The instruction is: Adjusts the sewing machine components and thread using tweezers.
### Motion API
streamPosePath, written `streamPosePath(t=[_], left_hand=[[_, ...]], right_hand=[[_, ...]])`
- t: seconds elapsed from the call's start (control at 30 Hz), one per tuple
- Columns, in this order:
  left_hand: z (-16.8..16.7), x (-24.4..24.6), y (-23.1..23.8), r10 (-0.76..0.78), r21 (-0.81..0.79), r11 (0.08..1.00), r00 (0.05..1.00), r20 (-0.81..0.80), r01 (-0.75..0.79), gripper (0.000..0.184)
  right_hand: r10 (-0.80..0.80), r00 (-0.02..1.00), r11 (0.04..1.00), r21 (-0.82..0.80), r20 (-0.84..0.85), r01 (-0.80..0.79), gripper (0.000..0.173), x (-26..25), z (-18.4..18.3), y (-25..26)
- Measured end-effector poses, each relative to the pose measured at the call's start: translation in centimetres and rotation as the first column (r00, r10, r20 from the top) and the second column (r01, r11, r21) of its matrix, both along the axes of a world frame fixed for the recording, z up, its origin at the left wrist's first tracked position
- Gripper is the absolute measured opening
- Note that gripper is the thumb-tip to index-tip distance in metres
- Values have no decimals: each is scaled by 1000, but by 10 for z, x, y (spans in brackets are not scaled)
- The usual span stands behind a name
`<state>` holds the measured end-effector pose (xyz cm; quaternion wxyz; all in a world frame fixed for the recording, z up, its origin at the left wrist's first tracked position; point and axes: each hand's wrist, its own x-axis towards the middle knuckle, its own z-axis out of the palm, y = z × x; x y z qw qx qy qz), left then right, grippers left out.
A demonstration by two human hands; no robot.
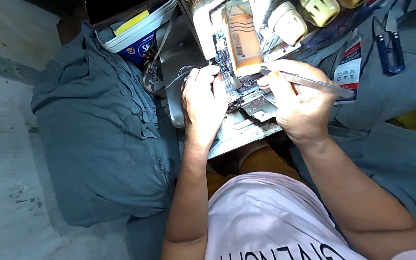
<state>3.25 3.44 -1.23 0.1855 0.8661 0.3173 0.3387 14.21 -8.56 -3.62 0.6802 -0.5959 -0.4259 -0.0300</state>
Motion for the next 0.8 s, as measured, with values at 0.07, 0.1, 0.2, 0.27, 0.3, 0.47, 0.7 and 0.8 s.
streamPosePath(t=[0.07,0.1,0.2,0.27,0.3,0.47,0.7,0.8], left_hand=[[0,0,0,-4,2,1000,1000,3,4,22],[0,0,1,-6,-1,1000,1000,4,6,22],[1,-1,1,-11,-18,1000,1000,-1,11,24],[4,-1,1,-12,-39,999,1000,-11,11,25],[4,-1,1,-8,-34,999,1000,-11,8,25],[3,-2,1,-9,-34,999,1000,-4,9,24],[3,-1,3,-28,-37,999,999,23,29,21],[4,0,2,-18,-49,999,1000,7,19,21]], right_hand=[[41,994,999,20,-104,-39,16,1,2,1],[72,980,997,40,-185,-66,16,2,3,3],[151,873,988,78,-464,-129,15,4,11,7],[185,769,983,108,-612,-150,16,4,17,10],[195,709,981,122,-677,-153,16,4,20,11],[185,455,981,138,-871,-134,14,6,26,14],[159,260,980,121,-952,-157,16,10,33,19],[173,251,976,131,-952,-175,19,11,33,19]])
